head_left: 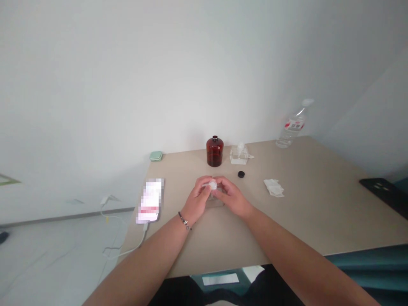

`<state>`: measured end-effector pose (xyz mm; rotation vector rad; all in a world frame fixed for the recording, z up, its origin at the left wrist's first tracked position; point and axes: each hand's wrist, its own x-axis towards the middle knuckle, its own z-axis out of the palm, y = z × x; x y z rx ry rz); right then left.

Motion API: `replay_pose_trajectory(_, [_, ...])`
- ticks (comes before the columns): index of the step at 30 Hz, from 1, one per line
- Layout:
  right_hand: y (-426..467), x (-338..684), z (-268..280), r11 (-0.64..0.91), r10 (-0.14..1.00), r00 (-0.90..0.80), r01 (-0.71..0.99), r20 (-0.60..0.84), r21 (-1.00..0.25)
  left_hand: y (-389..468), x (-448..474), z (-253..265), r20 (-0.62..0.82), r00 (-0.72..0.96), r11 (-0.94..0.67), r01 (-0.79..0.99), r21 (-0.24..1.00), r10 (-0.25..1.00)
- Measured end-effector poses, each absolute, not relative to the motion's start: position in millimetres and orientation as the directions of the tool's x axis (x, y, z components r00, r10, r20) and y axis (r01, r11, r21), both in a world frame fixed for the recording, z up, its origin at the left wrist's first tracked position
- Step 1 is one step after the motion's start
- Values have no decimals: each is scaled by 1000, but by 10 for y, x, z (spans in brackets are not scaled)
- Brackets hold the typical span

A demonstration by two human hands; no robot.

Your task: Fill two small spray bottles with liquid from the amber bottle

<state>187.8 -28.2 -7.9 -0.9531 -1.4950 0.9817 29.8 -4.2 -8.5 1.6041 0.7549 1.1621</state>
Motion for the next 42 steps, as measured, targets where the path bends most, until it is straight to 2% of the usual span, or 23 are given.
replay_pose_trajectory(3, [-285, 1892, -70, 370, 924, -138, 84, 357, -925, -45, 295, -82, 327, 349, -327, -62, 943, 878])
replay_pose_trajectory(8, [-303, 1869, -79, 291, 953, -108, 71, 283, -954, -46, 293, -103, 302, 356, -302, -56, 952, 885])
replay_pose_trajectory(12, [-312, 1876, -76, 334, 935, -157, 81, 318, -939, -47, 297, -104, 307, 362, -305, -64, 950, 880])
replay_pose_trajectory(20, [-289, 1852, -72, 307, 948, -106, 67, 299, -949, -50, 306, -78, 306, 357, -301, -71, 951, 882])
replay_pose_trajectory(26, [-308, 1883, -45, 369, 925, -147, 116, 351, -922, -48, 305, -84, 324, 359, -319, -76, 945, 875])
replay_pose_trajectory(32, [-311, 1871, -44, 300, 951, -110, 102, 289, -949, -37, 303, -101, 299, 354, -292, -72, 954, 886])
replay_pose_trajectory(37, [-309, 1899, -22, 390, 917, -149, 145, 370, -909, -46, 298, -97, 318, 363, -314, -71, 947, 876])
replay_pose_trajectory(42, [-331, 1885, -37, 352, 933, -112, 87, 342, -932, -53, 294, -80, 312, 372, -308, -72, 949, 874])
